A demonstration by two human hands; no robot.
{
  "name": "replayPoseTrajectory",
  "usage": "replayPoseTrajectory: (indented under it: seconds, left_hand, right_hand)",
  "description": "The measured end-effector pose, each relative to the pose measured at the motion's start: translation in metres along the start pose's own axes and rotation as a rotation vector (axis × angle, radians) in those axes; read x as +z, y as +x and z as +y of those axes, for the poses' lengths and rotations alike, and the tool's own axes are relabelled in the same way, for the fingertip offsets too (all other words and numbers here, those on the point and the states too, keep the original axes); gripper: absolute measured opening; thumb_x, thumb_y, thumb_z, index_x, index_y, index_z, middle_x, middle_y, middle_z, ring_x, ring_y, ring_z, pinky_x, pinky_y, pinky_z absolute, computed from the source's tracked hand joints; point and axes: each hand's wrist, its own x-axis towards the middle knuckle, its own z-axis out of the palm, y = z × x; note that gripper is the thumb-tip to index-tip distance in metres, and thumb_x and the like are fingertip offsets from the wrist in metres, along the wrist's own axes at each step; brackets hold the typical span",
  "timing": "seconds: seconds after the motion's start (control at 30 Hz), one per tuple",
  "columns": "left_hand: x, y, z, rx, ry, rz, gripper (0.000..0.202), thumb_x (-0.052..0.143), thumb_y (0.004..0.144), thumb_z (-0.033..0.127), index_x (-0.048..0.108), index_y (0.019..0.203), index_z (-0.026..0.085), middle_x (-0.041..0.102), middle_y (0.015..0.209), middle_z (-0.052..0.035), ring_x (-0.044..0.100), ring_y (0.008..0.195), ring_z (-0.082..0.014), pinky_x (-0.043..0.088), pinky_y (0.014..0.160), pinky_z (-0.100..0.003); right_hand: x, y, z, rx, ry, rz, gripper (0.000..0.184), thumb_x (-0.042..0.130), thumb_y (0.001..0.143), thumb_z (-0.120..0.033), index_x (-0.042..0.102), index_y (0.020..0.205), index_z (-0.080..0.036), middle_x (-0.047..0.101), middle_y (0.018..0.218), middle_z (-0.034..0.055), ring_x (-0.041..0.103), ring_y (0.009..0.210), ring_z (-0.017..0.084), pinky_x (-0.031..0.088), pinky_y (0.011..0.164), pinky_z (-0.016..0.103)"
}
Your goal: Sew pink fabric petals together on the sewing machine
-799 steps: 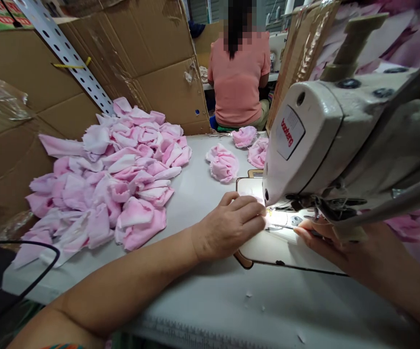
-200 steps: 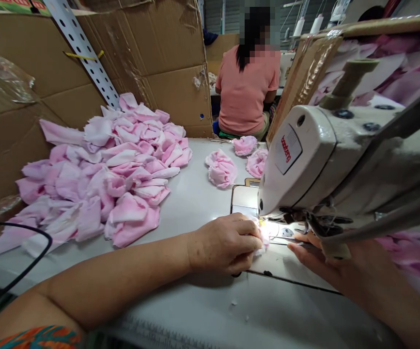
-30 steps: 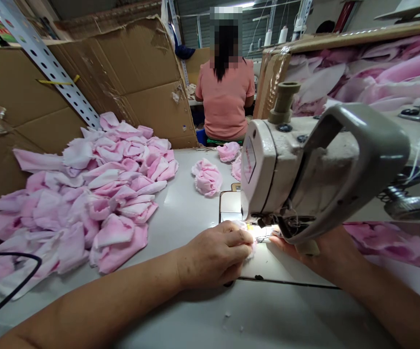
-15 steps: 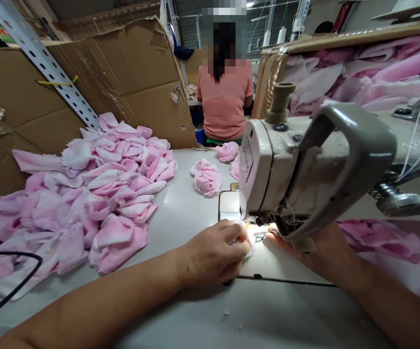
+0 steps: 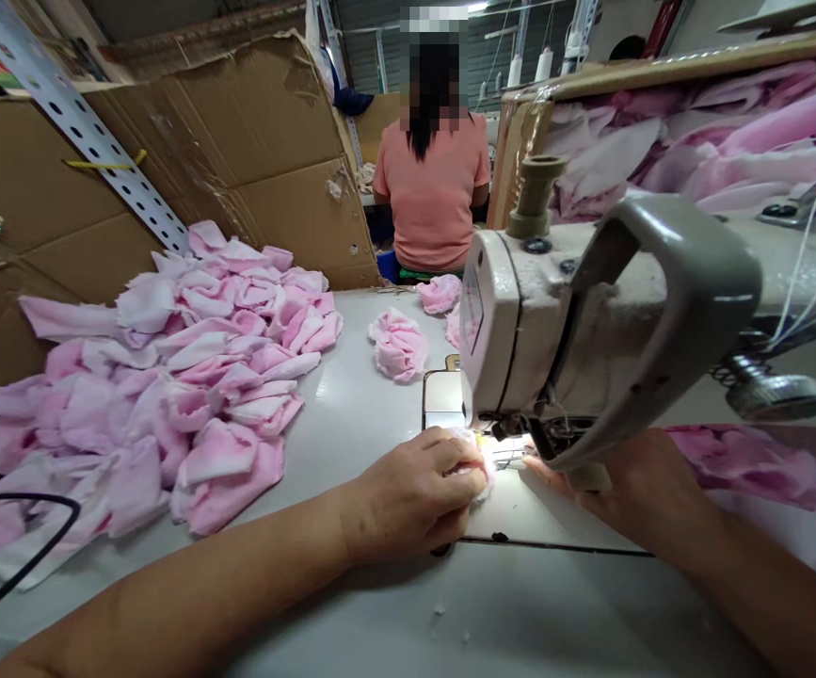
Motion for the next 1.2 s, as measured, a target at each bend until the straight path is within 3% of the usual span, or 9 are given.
replayPoseTrajectory:
  seconds: [0.2, 0.37, 0.57, 0.87, 1.2]
  left_hand:
    - [0.000, 0.001, 0.001, 0.001, 0.011, 0.014, 0.021, 0.050, 0.082, 0.009, 0.060, 0.101, 0.014, 0.063, 0.101, -0.0080, 0.056, 0.093, -0.0176, 0.046, 0.092, -0.029]
    - [0.000, 0.000, 0.001, 0.004, 0.008, 0.015, 0.024, 0.050, 0.082, 0.010, 0.059, 0.104, 0.014, 0.063, 0.102, -0.0082, 0.056, 0.094, -0.0180, 0.046, 0.092, -0.030]
    - [-0.001, 0.002, 0.001, 0.009, -0.005, 0.016, 0.021, 0.050, 0.082, 0.008, 0.059, 0.100, 0.013, 0.063, 0.100, -0.0081, 0.056, 0.093, -0.0179, 0.046, 0.093, -0.030]
    - [0.000, 0.001, 0.001, 0.001, -0.006, 0.012, 0.019, 0.051, 0.083, 0.009, 0.059, 0.098, 0.013, 0.062, 0.099, -0.0087, 0.055, 0.094, -0.0185, 0.047, 0.090, -0.030]
    - [-0.001, 0.003, 0.002, 0.033, -0.006, 0.008, 0.019, 0.048, 0.083, 0.007, 0.058, 0.099, 0.012, 0.062, 0.105, -0.0097, 0.055, 0.097, -0.0184, 0.045, 0.093, -0.031]
  right_hand:
    - [-0.001, -0.002, 0.002, -0.095, -0.038, -0.004, 0.015, 0.059, 0.085, -0.025, 0.067, 0.074, -0.017, 0.065, 0.073, 0.0053, 0.057, 0.067, 0.017, 0.034, 0.061, 0.029]
    - [0.001, -0.003, 0.001, -0.083, -0.067, -0.004, 0.023, 0.059, 0.086, -0.027, 0.063, 0.065, -0.019, 0.058, 0.061, 0.0010, 0.048, 0.054, 0.013, 0.027, 0.055, 0.028]
    - [0.000, -0.005, 0.000, -0.060, -0.062, -0.004, 0.020, 0.058, 0.087, -0.030, 0.066, 0.072, -0.019, 0.062, 0.069, 0.0030, 0.049, 0.056, 0.013, 0.027, 0.055, 0.028]
    - [0.000, 0.000, -0.002, -0.034, -0.096, -0.019, 0.025, 0.061, 0.084, -0.032, 0.062, 0.063, -0.019, 0.062, 0.066, 0.0040, 0.052, 0.060, 0.016, 0.029, 0.056, 0.029]
    - [-0.002, 0.002, -0.011, -0.134, -0.068, 0.073, 0.019, 0.054, 0.090, -0.024, 0.071, 0.085, -0.017, 0.068, 0.076, 0.0051, 0.047, 0.050, 0.012, 0.029, 0.054, 0.030]
